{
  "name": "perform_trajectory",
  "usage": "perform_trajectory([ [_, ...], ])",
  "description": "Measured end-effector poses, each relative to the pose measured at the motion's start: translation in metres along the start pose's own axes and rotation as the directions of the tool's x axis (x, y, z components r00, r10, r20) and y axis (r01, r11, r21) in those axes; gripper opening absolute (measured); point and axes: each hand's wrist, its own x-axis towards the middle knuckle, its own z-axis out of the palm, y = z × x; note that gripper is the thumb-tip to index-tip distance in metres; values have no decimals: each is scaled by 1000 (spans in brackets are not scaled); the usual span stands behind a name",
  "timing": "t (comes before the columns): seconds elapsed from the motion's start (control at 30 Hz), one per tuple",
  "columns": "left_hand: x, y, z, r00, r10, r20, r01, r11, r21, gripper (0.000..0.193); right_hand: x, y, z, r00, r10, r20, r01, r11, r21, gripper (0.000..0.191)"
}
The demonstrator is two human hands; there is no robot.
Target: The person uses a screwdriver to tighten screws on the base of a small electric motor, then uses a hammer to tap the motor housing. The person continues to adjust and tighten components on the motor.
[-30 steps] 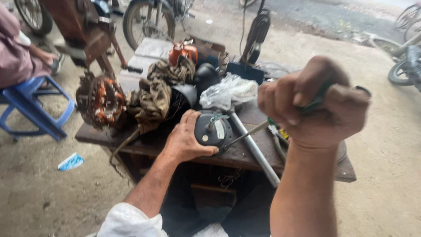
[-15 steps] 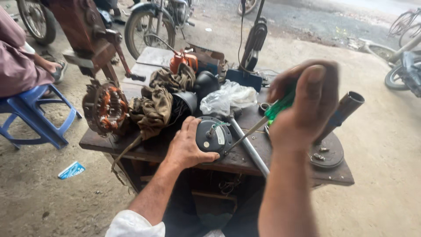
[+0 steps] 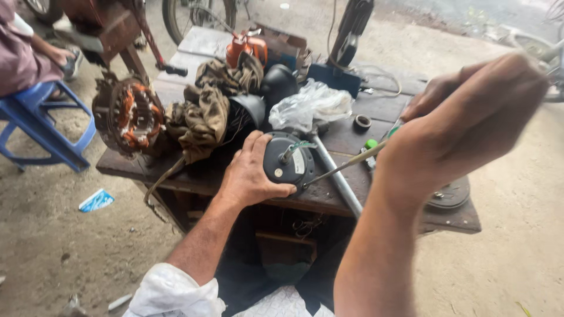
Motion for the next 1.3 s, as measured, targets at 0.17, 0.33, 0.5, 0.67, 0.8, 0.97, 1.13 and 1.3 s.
perform_trajectory([
  [0.17,-14,9,-4,997,-41,-71,41,999,-2,124,11,-23,-3,1000,15,-11,-14,992,122,46],
  [0.33,-29,24,-15,987,-155,-33,159,952,263,125,22,-36,-27,999,9,42,-20,961,275,42],
  [0.5,-34,23,-39,953,-293,80,255,914,315,108,21,-50,-30,989,55,137,-96,944,317,40],
  [0.67,-24,20,-30,993,-54,-102,78,964,254,112,18,-48,-8,989,9,146,-60,935,350,42],
  [0.8,-5,21,-16,995,-91,43,85,988,132,107,19,-38,4,983,5,184,-75,924,376,44],
  [0.97,1,17,-14,990,-100,96,89,990,110,107,17,-25,11,978,41,206,-127,897,423,45],
  [1.13,0,20,-14,991,-104,82,98,992,78,104,8,-23,7,967,113,230,-210,864,458,45],
  [1.3,-1,18,-13,996,-62,69,56,995,77,104,10,-24,12,966,108,235,-197,895,400,46],
])
